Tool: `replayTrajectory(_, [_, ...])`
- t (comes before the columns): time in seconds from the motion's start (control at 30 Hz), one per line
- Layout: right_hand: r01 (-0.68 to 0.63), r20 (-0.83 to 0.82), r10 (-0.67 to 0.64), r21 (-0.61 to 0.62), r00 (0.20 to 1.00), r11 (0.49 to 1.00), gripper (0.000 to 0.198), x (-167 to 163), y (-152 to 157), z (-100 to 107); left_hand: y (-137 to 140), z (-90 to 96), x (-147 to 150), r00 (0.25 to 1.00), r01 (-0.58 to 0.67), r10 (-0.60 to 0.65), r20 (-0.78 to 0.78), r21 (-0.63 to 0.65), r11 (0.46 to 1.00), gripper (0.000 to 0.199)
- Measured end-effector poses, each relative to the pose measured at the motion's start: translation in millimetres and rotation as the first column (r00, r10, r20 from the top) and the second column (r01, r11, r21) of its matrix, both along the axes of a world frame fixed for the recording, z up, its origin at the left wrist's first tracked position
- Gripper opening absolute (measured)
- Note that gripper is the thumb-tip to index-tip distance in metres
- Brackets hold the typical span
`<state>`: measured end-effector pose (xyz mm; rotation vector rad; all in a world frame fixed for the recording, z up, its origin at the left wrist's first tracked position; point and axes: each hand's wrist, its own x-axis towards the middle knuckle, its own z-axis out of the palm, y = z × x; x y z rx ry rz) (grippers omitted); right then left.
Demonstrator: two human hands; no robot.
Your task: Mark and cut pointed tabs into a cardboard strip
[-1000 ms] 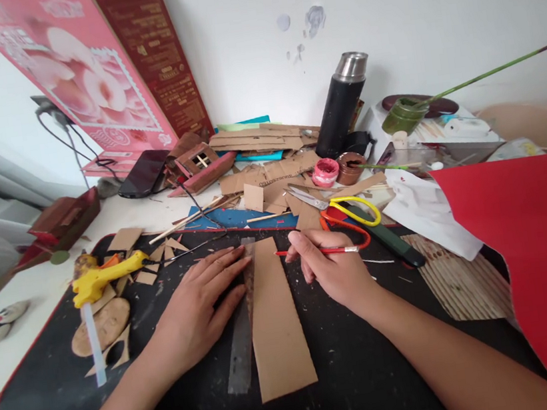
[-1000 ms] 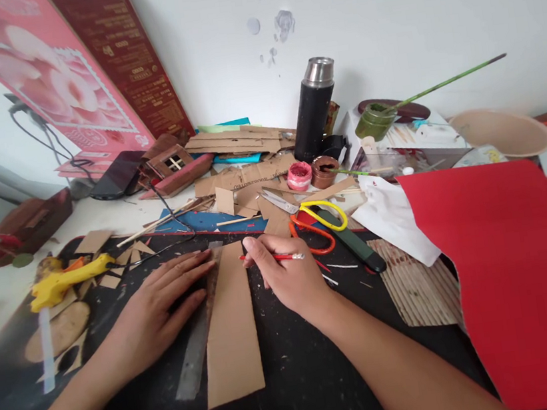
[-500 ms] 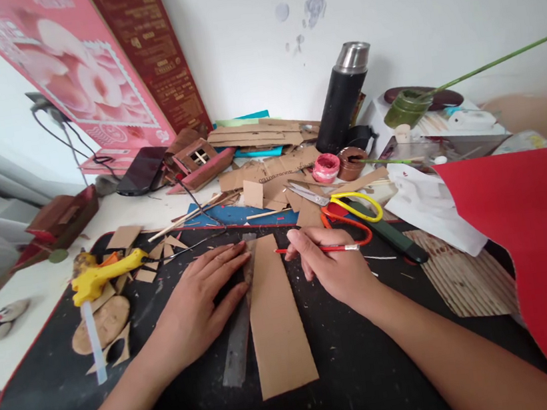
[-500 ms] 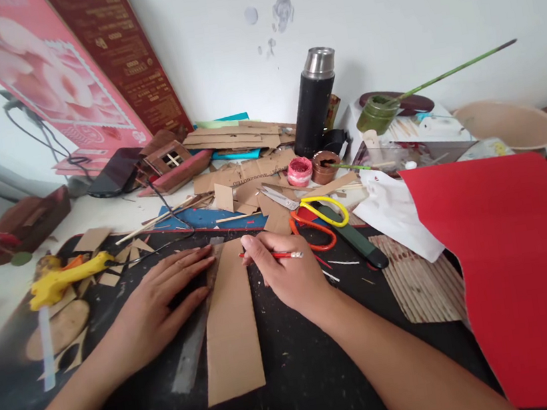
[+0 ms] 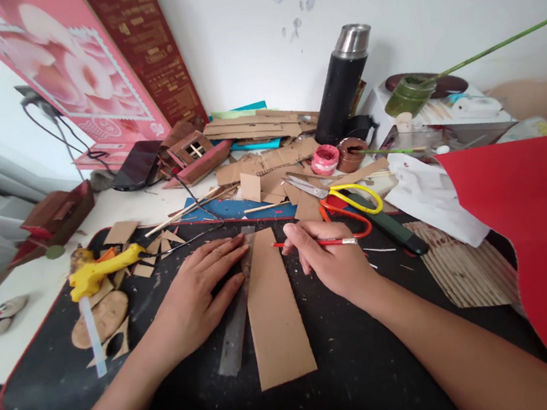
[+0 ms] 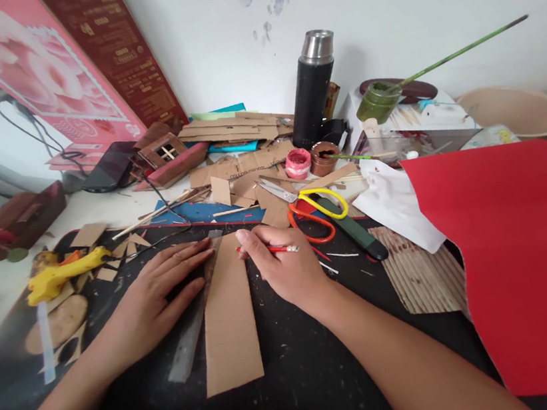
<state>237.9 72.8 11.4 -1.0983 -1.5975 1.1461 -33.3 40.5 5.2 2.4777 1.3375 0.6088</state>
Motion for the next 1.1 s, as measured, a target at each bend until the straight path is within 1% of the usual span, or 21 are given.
replayTrajectory(0.2, [0.003,0.037,-0.003,0.004,0.999,1.0,0.056,-0.3,-0.6,0.5,0.1,1.1,0.8,1.0,-0.002,0.002,-0.014,-0.004,1.0,0.046])
replayTrajectory(0.53, [-0.015,0.004,0.015,0.004,1.0,1.0,0.049,-2.0,-0.1,-0.4,-0.2,-0.7,1.3,1.0,-0.008,0.008,-0.03,-0.003,1.0,0.046])
replayTrajectory(0.9, [-0.017,-0.004,0.017,0.012,1.0,1.0,0.047,-1.8,-0.9,-0.6,-0.2,-1.9,1.7,1.0,-0.013,0.013,-0.023,-0.011,1.0,0.046])
replayTrajectory(1.1, [-0.018,-0.01,0.018,0.019,1.0,1.0,0.05,-1.6,-0.9,-1.0,-0.3,-2.6,1.9,1.0,-0.01,0.01,-0.018,0.003,1.0,0.046])
